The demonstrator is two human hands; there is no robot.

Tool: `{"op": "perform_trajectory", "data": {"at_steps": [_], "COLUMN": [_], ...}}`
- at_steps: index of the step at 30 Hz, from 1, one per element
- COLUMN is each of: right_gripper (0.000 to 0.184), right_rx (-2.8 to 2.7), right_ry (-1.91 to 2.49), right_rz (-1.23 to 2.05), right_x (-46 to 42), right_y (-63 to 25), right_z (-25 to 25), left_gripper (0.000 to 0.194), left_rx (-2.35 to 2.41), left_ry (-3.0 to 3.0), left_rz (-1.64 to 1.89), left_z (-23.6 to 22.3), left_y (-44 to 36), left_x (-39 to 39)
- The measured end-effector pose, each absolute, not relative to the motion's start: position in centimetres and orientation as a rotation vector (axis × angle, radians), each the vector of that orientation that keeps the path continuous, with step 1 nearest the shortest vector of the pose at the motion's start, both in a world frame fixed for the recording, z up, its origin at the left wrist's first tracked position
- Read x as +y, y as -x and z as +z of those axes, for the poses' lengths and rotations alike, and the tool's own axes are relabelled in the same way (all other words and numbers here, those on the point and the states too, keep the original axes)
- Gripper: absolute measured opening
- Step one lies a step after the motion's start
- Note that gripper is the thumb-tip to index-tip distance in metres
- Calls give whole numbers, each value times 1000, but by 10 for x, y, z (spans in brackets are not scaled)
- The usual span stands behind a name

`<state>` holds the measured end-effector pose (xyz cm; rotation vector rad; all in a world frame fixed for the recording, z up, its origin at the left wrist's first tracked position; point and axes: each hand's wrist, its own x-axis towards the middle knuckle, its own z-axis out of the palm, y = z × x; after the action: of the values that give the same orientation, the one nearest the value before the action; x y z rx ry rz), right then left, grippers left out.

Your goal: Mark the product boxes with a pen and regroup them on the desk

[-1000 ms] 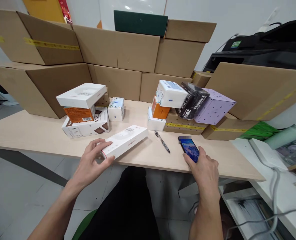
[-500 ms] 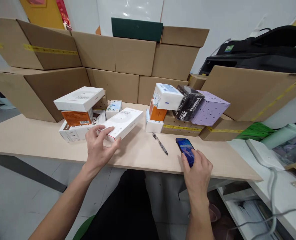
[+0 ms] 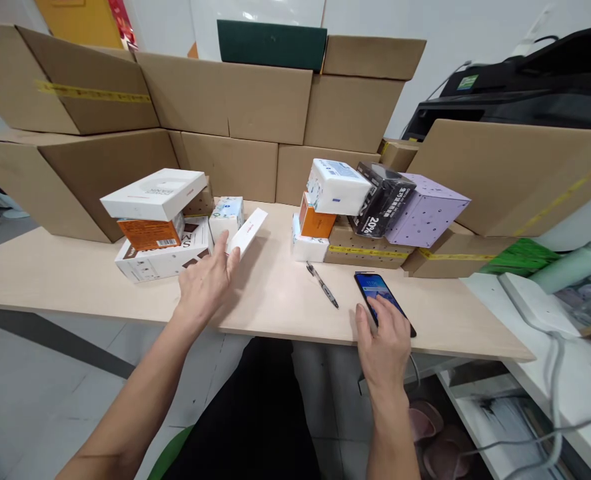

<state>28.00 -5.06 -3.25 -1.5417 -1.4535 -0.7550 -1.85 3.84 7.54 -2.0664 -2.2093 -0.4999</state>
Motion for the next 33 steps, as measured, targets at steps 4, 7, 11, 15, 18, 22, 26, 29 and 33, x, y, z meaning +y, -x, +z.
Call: {"op": "perform_trajectory", "data": {"at_steps": [4,7,11,15,18,22,26,29,33], "right_gripper": [23,22,20,15,17,15,13,14,13], "right_rx": [-1475,-1476,-1467,-1428,-1445,-1489,-1428,-1434,-1399], "right_ry": [1524,1524,1520,1473,1371,1337,1436,1451,1444], "right_rz": [-721,-702,-710,-750,-751,-701,-644,-619,-604], "right_x": [-50,-49,-50,-49,-44,-40,-41,-43,-43], "right_y": [-277,-278,-278,-269,-256,-247,-250,-252,-251], "right_z": [-35,-37,-38,-37,-39,-46,-50,-50,-50], "left_gripper": [50,48,47,41,45,70,68,63,60], "left_rx": [-2099,-2076,-2059,-1968,-1578,-1123,-1019,-1042,-1037], "left_ry": [2044,2042,2045,2070,2183,2338,2468,2573,2580], "left_rz": [-565,-570,-557,-598,-747,-926,-1046,-1091,-1272], "left_z": [79,81,85,93,102,113,125,136,139], "left_y": [14,11,2,-14,-39,-89,-131,-135,-87], "left_x": [58,78,109,121,113,109,131,141,116]}}
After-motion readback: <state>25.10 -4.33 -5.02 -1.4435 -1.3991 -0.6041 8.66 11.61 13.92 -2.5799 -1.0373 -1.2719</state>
